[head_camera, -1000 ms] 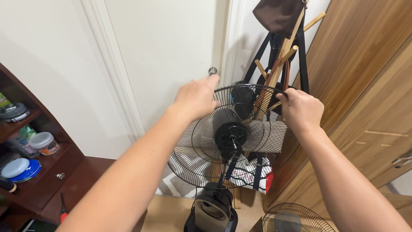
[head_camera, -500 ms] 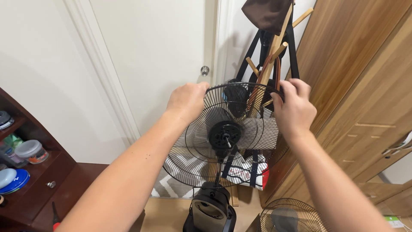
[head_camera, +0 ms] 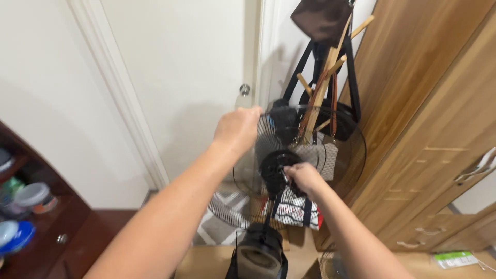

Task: The person reassembles a standing electric fan by attaching the front grille, installing the fan blades, and securing the rear grille. The hands align and fasten each component in sequence.

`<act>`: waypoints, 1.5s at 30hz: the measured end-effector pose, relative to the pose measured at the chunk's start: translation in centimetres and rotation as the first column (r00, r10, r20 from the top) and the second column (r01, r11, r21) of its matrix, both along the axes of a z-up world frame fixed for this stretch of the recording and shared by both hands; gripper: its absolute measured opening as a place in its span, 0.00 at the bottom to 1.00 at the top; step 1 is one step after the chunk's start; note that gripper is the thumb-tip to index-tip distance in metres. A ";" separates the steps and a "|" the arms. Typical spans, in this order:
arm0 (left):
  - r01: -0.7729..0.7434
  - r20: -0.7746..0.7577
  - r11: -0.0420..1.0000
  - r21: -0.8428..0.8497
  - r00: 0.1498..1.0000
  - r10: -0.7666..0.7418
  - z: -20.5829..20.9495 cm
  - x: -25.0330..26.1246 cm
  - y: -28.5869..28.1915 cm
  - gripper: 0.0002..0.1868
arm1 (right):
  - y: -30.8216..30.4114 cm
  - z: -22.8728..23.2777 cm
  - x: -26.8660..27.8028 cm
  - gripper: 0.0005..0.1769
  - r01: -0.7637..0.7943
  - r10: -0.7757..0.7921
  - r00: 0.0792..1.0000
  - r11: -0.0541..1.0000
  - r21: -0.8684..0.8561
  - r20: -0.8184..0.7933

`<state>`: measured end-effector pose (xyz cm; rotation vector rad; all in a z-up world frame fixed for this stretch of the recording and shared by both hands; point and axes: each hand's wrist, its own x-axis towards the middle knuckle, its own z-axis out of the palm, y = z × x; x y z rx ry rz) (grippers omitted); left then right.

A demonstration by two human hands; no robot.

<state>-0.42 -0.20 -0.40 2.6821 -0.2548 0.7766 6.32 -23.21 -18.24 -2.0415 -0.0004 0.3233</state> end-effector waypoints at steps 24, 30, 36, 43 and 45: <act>-0.025 -0.063 0.998 0.058 0.998 0.028 1.3 0.7 -0.6 0.14 | -3.0 -0.9 -6.3 0.16 0.281 -0.230 0.959 0.841 0.462 -0.165; -0.052 -0.004 0.999 0.006 0.999 0.052 0.1 0.3 -0.1 0.14 | -2.2 -1.0 -7.0 0.19 0.281 -0.291 0.954 0.760 0.587 -0.080; -0.064 -0.049 0.998 0.029 0.997 0.065 0.2 0.1 0.2 0.10 | 0.0 -1.0 -8.7 0.15 0.128 -0.381 0.878 0.772 0.623 0.291; 0.002 -0.034 1.000 0.008 0.999 -0.002 0.5 0.6 0.4 0.13 | 2.3 -2.2 -8.2 0.17 0.130 -0.419 0.847 0.760 0.636 0.328; 0.006 -0.036 1.000 0.021 0.999 -0.005 0.5 0.7 0.5 0.15 | 2.4 -2.3 -8.1 0.17 0.137 -0.434 0.852 0.724 0.676 0.293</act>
